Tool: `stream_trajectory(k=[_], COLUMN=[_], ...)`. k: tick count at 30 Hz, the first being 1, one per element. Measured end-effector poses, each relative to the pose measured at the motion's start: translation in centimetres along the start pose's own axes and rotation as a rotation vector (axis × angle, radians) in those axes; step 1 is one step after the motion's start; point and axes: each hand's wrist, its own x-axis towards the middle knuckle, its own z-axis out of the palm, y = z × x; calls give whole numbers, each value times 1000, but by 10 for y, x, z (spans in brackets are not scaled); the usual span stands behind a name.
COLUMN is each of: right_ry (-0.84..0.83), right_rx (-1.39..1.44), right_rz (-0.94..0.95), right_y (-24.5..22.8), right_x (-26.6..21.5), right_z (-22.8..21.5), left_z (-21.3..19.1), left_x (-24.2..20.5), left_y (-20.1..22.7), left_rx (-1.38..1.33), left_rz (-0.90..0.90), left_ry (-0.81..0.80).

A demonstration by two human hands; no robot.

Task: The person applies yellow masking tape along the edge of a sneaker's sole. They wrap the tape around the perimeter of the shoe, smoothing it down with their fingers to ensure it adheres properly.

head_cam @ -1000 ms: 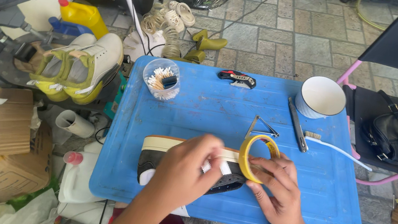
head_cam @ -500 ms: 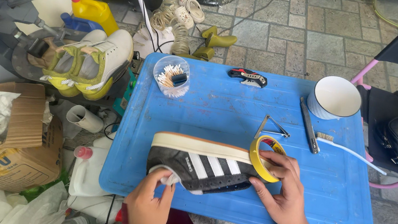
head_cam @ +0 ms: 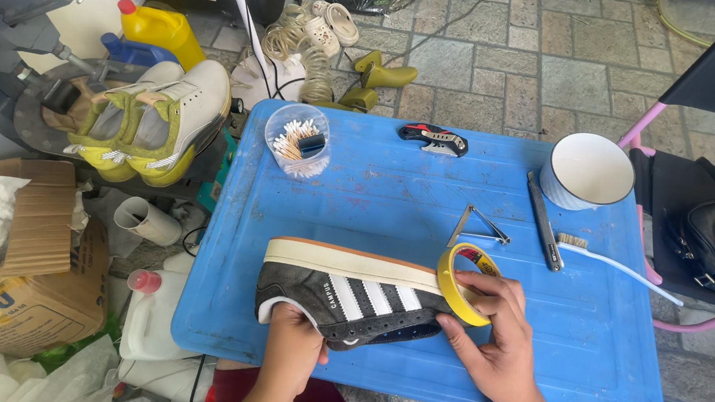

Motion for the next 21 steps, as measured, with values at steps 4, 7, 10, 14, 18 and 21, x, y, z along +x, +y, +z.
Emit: stream_trajectory(k=[4,7,10,14,18,21], right_ry=[3,-12,-23,-10,31,26], right_rx=[2,18,88,185,141,116], right_rz=[-5,8,16,60,18,-37], right_y=[1,2,5,9,6,-2], right_x=[1,-3,-7,-12,-17,-17], right_z=[-2,-4,-8,-8,-13,-18], left_z=[-3,-28,-52,-54,-7,37], left_x=[-5,-14,-38,-73,-83,-65], left_y=[-4,20,61,114,142,152], left_rx=[183,-39,238,826,660,517], left_rz=[108,-75,-8,-106,582,828], left_ry=[-66,-360,-337,-46,74,-219])
